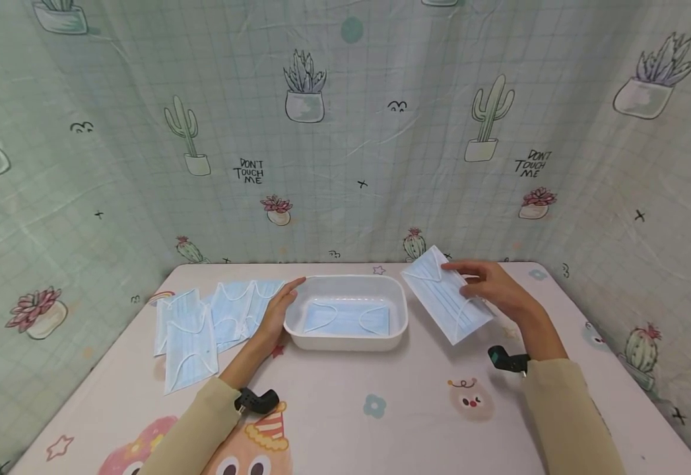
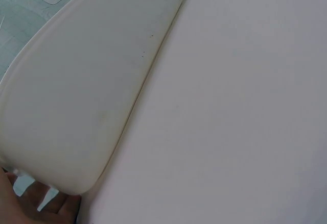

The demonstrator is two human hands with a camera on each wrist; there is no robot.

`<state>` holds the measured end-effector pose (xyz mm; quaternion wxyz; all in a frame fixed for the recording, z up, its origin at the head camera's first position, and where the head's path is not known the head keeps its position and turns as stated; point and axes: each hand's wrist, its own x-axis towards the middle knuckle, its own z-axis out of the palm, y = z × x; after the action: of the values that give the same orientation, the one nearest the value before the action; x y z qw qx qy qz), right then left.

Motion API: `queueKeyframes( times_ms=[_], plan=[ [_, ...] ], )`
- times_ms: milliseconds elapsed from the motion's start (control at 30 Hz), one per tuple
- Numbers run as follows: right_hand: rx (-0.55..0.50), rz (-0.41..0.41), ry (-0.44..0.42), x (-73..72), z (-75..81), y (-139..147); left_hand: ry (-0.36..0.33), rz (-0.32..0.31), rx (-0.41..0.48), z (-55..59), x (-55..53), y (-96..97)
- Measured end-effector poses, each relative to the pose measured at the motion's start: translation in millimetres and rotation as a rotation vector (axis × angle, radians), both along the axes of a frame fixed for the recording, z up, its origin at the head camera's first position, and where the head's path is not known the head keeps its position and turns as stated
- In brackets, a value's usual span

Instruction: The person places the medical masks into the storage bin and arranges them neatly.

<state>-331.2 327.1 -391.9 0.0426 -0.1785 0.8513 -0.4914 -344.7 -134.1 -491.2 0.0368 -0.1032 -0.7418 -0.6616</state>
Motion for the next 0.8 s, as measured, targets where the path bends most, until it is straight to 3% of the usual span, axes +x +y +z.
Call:
queueKeyframes(
  times_ms=[400,800],
  plan=[
    [-0.017,0.05,-0.003,-7.8,20.1,-13,0.003,-0.01,0.003,-1.2,1.2,-0.5],
    [0.042,0.065,-0.005,-19.4,41.1,-38,0.015,-0.013,-0.004,0.3,1.6,-1.1]
  ],
)
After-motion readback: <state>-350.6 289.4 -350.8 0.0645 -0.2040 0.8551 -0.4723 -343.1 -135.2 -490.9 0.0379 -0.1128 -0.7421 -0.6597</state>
